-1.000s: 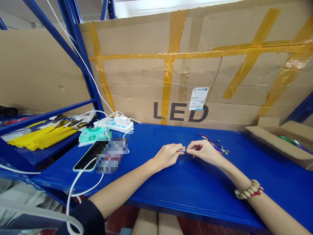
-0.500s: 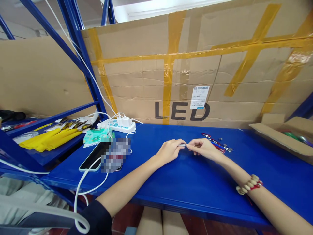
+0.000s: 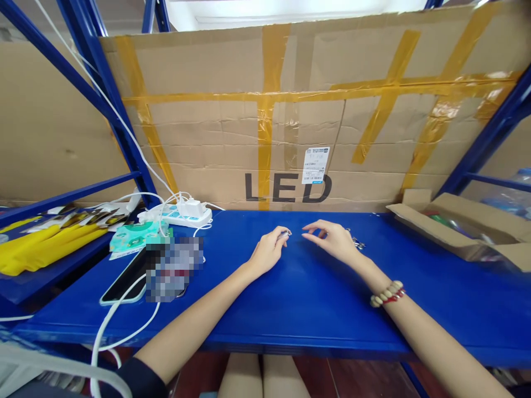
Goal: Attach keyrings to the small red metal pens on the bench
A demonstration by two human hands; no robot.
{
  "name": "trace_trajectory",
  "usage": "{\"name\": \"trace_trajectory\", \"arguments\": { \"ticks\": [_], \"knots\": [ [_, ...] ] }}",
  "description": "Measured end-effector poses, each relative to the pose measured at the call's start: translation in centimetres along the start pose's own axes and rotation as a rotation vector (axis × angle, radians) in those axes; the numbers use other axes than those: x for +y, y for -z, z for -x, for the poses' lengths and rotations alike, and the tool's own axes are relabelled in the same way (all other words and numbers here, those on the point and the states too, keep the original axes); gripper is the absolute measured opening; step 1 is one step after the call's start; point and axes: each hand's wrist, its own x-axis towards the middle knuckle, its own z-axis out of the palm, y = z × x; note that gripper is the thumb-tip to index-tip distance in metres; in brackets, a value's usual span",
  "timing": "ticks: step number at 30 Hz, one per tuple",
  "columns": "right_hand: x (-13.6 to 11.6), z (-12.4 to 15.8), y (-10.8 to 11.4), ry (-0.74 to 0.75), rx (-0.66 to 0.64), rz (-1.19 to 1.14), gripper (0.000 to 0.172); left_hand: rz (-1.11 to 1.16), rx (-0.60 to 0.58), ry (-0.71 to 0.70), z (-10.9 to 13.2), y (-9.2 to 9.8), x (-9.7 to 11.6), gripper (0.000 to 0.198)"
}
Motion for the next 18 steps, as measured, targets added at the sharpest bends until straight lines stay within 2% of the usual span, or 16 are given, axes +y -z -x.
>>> {"name": "trace_trajectory", "arguments": {
  "ticks": [2, 5, 9, 11, 13, 15, 18],
  "knots": [
    [1.1, -0.2, 1.0, -0.068, 0.085, 0.203, 0.018, -0.038, 0.014, 0.033, -0.1, 0.2, 0.0, 0.024],
    [3.3, -0.5, 2.5, -0.228, 0.173, 0.365, 0.018, -0.144, 0.009, 0.025, -0.2, 0.8, 0.3, 0.024],
    [6.1, -0.7, 3.7, -0.431, 0.175, 0.490, 0.025, -0.196, 0.058, 0.040, -0.3, 1.5, 0.3, 0.025],
    [7.2, -0.8, 3.6, -0.422, 0.150, 0.490, 0.028, -0.196, 0.085, 0.052, -0.3, 1.5, 0.0, 0.025],
    [7.9, -0.9, 3.1, -0.319, 0.094, 0.470, 0.033, -0.173, 0.087, 0.054, -0.4, 1.1, -0.4, 0.024],
    [8.2, -0.9, 2.2, -0.211, 0.011, 0.458, 0.040, -0.105, 0.078, 0.074, -0.4, 0.5, -0.6, 0.024],
    [8.3, -0.9, 1.0, -0.172, -0.087, 0.461, 0.044, 0.047, 0.099, 0.138, -0.3, -0.4, -0.6, 0.024]
  ]
}}
